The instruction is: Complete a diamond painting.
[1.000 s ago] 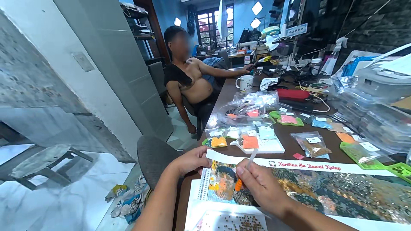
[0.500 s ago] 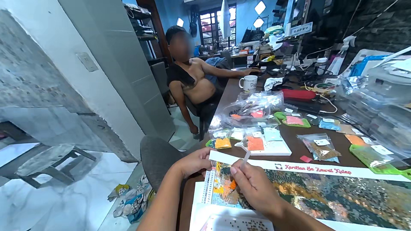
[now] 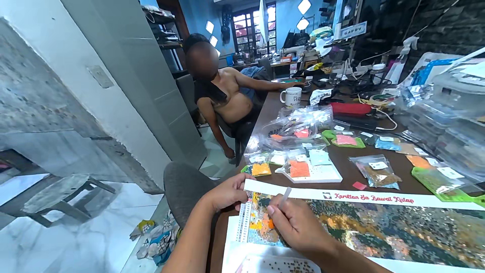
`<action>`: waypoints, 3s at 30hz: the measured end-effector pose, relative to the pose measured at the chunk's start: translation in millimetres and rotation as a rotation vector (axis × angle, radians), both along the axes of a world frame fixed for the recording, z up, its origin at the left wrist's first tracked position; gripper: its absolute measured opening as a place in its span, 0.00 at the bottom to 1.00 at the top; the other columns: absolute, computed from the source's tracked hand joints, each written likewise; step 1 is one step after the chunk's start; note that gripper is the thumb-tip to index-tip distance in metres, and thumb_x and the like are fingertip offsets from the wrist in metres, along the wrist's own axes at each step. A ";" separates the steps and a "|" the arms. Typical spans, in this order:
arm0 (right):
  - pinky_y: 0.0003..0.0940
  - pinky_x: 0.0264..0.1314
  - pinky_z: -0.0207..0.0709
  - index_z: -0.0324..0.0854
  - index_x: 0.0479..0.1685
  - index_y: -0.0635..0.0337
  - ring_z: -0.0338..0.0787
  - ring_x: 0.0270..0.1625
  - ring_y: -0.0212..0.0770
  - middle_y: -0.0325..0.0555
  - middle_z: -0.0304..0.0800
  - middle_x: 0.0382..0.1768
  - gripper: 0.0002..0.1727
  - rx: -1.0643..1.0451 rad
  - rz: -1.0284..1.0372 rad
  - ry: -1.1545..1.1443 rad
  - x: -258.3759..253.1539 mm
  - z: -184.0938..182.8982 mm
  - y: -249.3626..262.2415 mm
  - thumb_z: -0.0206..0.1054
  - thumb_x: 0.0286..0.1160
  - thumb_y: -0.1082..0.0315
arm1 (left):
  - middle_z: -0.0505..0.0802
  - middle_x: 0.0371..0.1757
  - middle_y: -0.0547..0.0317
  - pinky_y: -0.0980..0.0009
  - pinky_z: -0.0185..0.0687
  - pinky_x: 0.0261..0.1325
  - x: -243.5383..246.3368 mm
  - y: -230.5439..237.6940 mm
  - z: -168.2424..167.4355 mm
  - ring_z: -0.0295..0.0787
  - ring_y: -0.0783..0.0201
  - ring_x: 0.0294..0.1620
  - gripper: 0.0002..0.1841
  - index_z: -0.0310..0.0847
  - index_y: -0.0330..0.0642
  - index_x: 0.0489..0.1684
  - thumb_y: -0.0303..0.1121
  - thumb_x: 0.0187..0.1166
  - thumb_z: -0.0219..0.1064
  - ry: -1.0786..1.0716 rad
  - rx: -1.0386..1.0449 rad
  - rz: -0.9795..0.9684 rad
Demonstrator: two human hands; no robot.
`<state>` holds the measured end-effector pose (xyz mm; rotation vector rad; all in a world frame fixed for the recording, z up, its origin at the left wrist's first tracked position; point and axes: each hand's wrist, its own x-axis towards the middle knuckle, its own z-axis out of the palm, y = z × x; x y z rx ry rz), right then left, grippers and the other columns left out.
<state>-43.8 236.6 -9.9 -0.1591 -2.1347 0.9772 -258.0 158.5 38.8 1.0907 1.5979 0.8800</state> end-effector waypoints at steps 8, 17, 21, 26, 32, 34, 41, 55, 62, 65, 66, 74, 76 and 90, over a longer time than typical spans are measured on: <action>0.25 0.26 0.68 0.81 0.33 0.61 0.75 0.23 0.30 0.40 0.74 0.19 0.20 -0.008 0.011 -0.060 0.9 2.9 -0.9 0.50 0.89 0.58 | 0.89 0.33 0.63 0.83 0.75 0.24 -2.3 0.4 -2.8 0.81 0.77 0.23 0.22 0.69 0.43 0.66 0.16 0.73 0.57 -0.007 0.014 -0.005; 0.25 0.27 0.70 0.81 0.34 0.60 0.76 0.23 0.30 0.40 0.75 0.20 0.20 0.018 0.022 -0.060 -0.1 -0.4 -0.1 0.50 0.90 0.58 | 0.88 0.33 0.62 0.81 0.76 0.26 -2.2 -0.7 -3.1 0.81 0.76 0.23 0.23 0.68 0.41 0.70 0.16 0.75 0.56 0.000 0.007 0.006; 0.25 0.27 0.70 0.81 0.34 0.60 0.76 0.23 0.30 0.39 0.75 0.20 0.21 0.025 0.012 -0.065 -0.4 -0.4 -0.4 0.50 0.90 0.58 | 0.88 0.34 0.62 0.82 0.76 0.26 -1.5 -1.1 -2.3 0.81 0.77 0.23 0.23 0.68 0.42 0.70 0.16 0.75 0.56 -0.005 0.006 0.010; 0.24 0.26 0.69 0.80 0.33 0.60 0.75 0.23 0.29 0.39 0.74 0.19 0.20 0.035 0.009 -0.062 -0.6 -0.5 -0.5 0.50 0.90 0.58 | 0.89 0.34 0.62 0.82 0.76 0.25 -2.4 -0.8 -3.2 0.81 0.77 0.23 0.23 0.68 0.42 0.69 0.16 0.74 0.56 -0.017 0.015 0.003; 0.24 0.27 0.69 0.81 0.34 0.60 0.75 0.23 0.30 0.39 0.74 0.19 0.20 0.017 0.021 -0.099 -0.6 2.3 -0.3 0.50 0.89 0.58 | 0.88 0.34 0.62 0.82 0.76 0.25 -1.8 -0.4 -1.9 0.81 0.77 0.23 0.23 0.68 0.41 0.69 0.15 0.75 0.55 -0.024 0.008 0.005; 0.26 0.28 0.69 0.81 0.35 0.61 0.75 0.24 0.30 0.39 0.75 0.20 0.21 -0.047 0.029 -0.170 -0.1 7.5 -0.7 0.50 0.89 0.57 | 0.88 0.33 0.62 0.82 0.75 0.25 -0.7 -0.7 -1.0 0.80 0.77 0.22 0.23 0.67 0.41 0.69 0.14 0.74 0.55 -0.021 0.007 0.009; 0.24 0.27 0.68 0.80 0.33 0.59 0.74 0.23 0.27 0.36 0.73 0.19 0.22 -0.081 0.053 -0.097 0.2 6.8 1.4 0.48 0.91 0.56 | 0.89 0.33 0.61 0.83 0.75 0.24 0.2 -1.0 0.1 0.80 0.77 0.22 0.24 0.67 0.41 0.69 0.14 0.74 0.54 -0.030 0.004 0.012; 0.25 0.25 0.66 0.74 0.19 0.61 0.75 0.21 0.32 0.44 0.73 0.15 0.22 0.136 0.288 0.175 13.6 8.3 -10.4 0.50 0.85 0.64 | 0.89 0.34 0.63 0.83 0.74 0.24 -1.1 -1.7 -1.7 0.80 0.77 0.22 0.25 0.66 0.43 0.71 0.14 0.73 0.55 -0.013 0.018 -0.006; 0.29 0.25 0.67 0.73 0.18 0.61 0.76 0.21 0.37 0.46 0.73 0.15 0.22 0.207 0.357 0.243 11.8 8.9 -15.2 0.51 0.86 0.65 | 0.90 0.36 0.62 0.82 0.74 0.24 -2.9 -1.2 -3.1 0.81 0.77 0.22 0.27 0.66 0.43 0.71 0.14 0.71 0.55 -0.033 0.021 -0.013; 0.29 0.25 0.68 0.74 0.18 0.61 0.76 0.20 0.37 0.45 0.73 0.15 0.22 0.235 0.354 0.244 11.5 8.2 -14.5 0.51 0.86 0.65 | 0.89 0.34 0.61 0.82 0.74 0.22 -3.5 -1.0 -4.8 0.81 0.76 0.22 0.25 0.67 0.43 0.69 0.15 0.72 0.55 -0.037 0.025 -0.004; 0.29 0.24 0.67 0.74 0.18 0.61 0.76 0.20 0.37 0.45 0.73 0.14 0.22 0.237 0.350 0.243 11.7 7.9 -14.2 0.51 0.86 0.65 | 0.89 0.33 0.61 0.82 0.74 0.23 -3.6 -1.2 -5.4 0.81 0.77 0.22 0.25 0.68 0.43 0.69 0.15 0.73 0.54 -0.038 0.027 -0.003; 0.28 0.24 0.67 0.74 0.18 0.61 0.76 0.20 0.35 0.45 0.74 0.15 0.22 0.175 0.318 0.210 13.0 8.1 -15.2 0.52 0.85 0.65 | 0.90 0.37 0.62 0.82 0.75 0.24 1.0 -2.6 -1.5 0.81 0.77 0.23 0.26 0.66 0.42 0.72 0.14 0.73 0.54 0.000 0.012 0.006; 0.25 0.24 0.67 0.75 0.18 0.62 0.76 0.21 0.32 0.44 0.75 0.15 0.21 0.116 0.310 0.198 14.3 10.2 -14.7 0.53 0.84 0.65 | 0.89 0.36 0.62 0.82 0.75 0.25 2.0 -2.4 -0.2 0.81 0.76 0.23 0.26 0.66 0.42 0.72 0.14 0.74 0.54 0.016 0.006 0.013; 0.27 0.26 0.67 0.75 0.19 0.62 0.76 0.22 0.35 0.46 0.75 0.16 0.21 0.163 0.372 0.183 12.5 8.5 -22.2 0.52 0.85 0.65 | 0.89 0.34 0.62 0.82 0.74 0.23 -0.3 -2.4 -1.3 0.79 0.77 0.21 0.26 0.66 0.41 0.72 0.13 0.72 0.54 -0.011 0.018 -0.001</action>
